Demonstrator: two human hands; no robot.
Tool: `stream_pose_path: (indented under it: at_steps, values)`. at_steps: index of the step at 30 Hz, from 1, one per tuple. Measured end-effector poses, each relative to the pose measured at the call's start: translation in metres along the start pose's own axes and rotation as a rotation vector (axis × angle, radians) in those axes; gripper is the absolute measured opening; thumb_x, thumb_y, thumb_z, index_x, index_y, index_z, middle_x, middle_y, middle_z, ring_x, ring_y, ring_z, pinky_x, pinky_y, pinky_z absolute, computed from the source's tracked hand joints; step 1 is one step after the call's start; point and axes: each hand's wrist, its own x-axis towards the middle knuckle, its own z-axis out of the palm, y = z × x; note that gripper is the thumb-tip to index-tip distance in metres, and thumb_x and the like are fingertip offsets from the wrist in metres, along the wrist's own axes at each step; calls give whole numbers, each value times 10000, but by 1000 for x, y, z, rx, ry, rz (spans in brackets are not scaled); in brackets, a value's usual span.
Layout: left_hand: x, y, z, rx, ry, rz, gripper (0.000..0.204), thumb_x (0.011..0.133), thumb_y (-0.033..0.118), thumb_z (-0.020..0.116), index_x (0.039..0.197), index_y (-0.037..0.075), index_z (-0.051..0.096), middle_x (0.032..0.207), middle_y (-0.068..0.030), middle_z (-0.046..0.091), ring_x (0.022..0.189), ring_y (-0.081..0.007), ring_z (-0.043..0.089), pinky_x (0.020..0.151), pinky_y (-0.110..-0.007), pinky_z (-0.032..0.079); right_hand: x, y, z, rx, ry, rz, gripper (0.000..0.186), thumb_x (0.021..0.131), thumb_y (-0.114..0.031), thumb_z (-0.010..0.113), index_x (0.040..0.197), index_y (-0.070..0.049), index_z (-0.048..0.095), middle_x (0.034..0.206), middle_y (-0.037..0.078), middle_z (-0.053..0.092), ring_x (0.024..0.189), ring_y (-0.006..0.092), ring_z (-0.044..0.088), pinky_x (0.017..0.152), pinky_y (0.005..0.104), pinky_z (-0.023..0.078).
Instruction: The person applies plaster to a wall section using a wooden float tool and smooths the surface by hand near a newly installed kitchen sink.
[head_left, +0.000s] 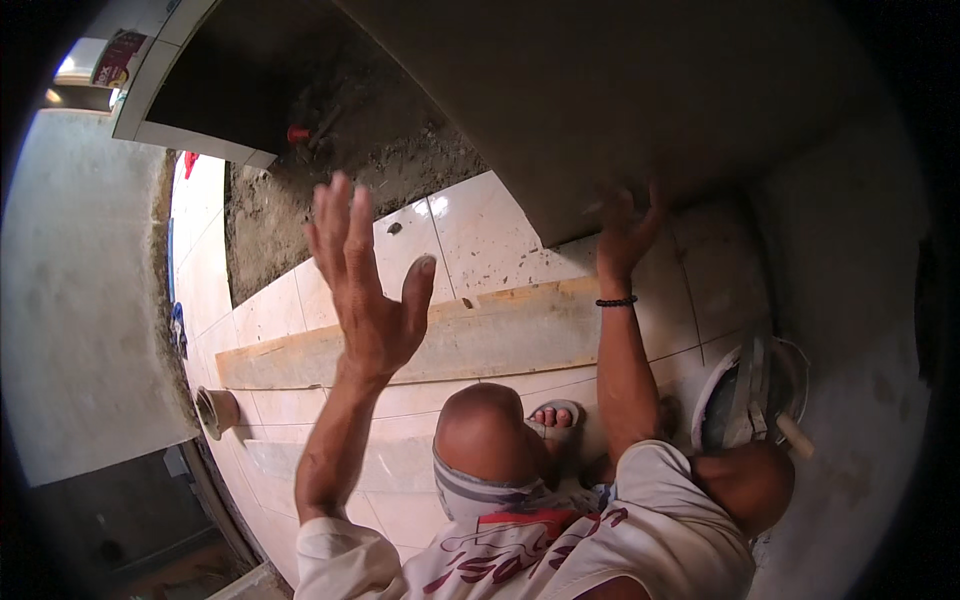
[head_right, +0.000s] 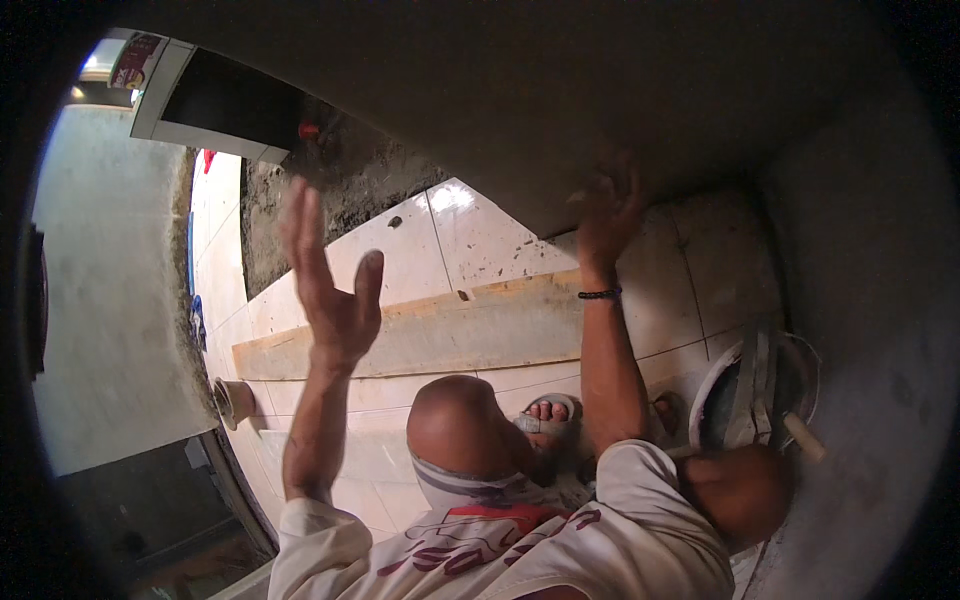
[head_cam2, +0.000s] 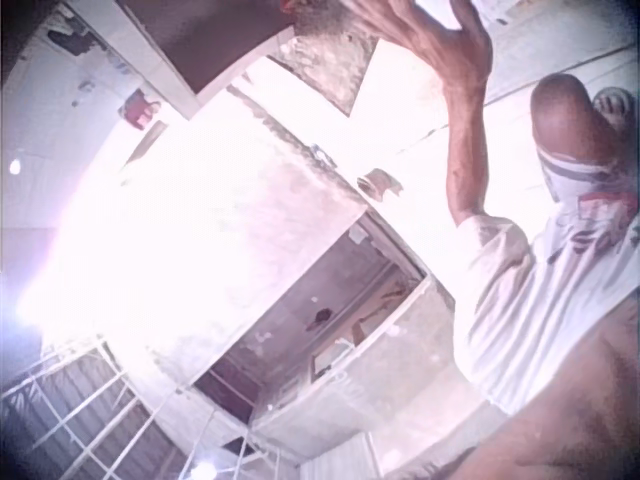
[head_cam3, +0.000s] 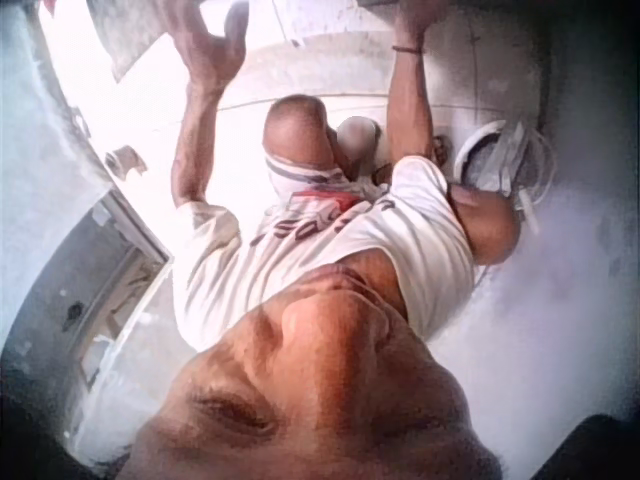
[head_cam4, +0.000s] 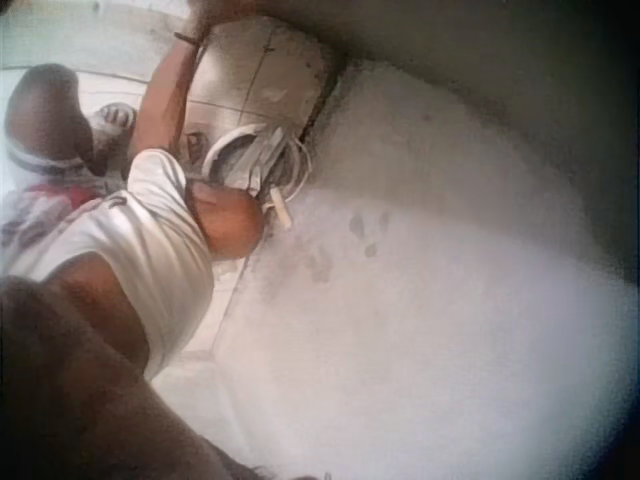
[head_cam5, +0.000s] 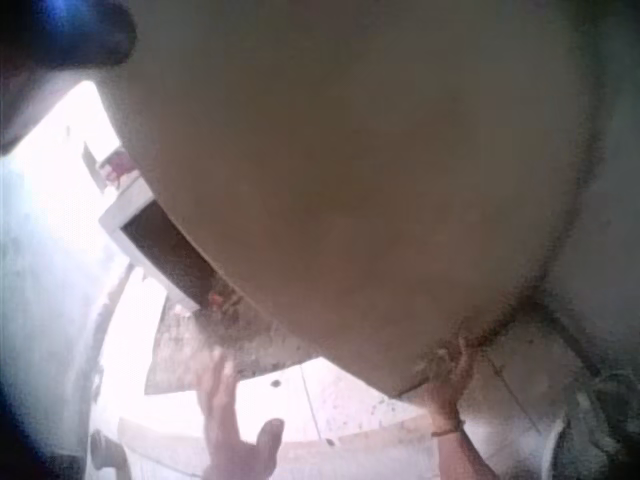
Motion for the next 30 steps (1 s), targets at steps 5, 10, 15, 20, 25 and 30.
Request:
stream_pose_path:
  at_steps: [5, 10, 15, 20, 25, 30]
  values:
    - [-106, -19, 25, -154, -277, -497, 668, 936, 271, 606, 1469, 0, 308, 1509, -254, 310, 1414, -377, 287, 1157, -446, 229, -52, 120, 27, 73, 96, 315, 478, 985, -196, 530, 1392, 29, 423, 1427, 205, 426, 1318, 298, 411, 1107, 400, 317]
    - [-157, -20, 46, -322, -466, -775, 700, 946, 355, 588, 1470, -8, 297, 1516, -244, 304, 1432, -358, 252, 1165, -433, 214, -99, 80, 58, 560, 177, 816, 480, 993, -143, 507, 1425, 17, 375, 1475, 174, 380, 1330, 260, 396, 1107, 373, 325]
    - [-128, -19, 67, -408, -407, -720, 704, 948, 369, 577, 1463, -19, 297, 1506, -262, 304, 1415, -376, 277, 1155, -435, 233, -43, -19, 23, 274, 72, 300, 540, 978, -221, 508, 1436, 21, 356, 1430, 238, 423, 1306, 329, 438, 1106, 420, 339]
    - [-97, -8, 89, -579, -371, -661, 710, 972, 435, 507, 1454, -42, 297, 1496, -285, 305, 1406, -405, 283, 1151, -435, 237, 83, -168, -33, 161, -1, -433, 513, 941, -252, 607, 1378, -22, 472, 1288, 183, 576, 1203, 291, 535, 1032, 420, 401]
    - [-84, 0, 112, -901, -330, -755, 750, 1003, 531, 346, 1500, -15, 213, 1555, -235, 217, 1448, -356, 207, 1182, -407, 162, 64, -221, -27, -267, -81, -670, 439, 883, -167, 671, 1303, -81, 576, 1179, 161, 656, 1090, 324, 576, 978, 450, 407]
    - [-59, 11, 125, -1047, -288, -657, 770, 1009, 571, 216, 1530, 16, 104, 1600, -180, 100, 1477, -309, 110, 1198, -389, 78, -40, -30, 17, -50, -132, -411, 396, 888, -192, 675, 1255, -62, 601, 1281, 182, 591, 1157, 359, 546, 998, 468, 405]
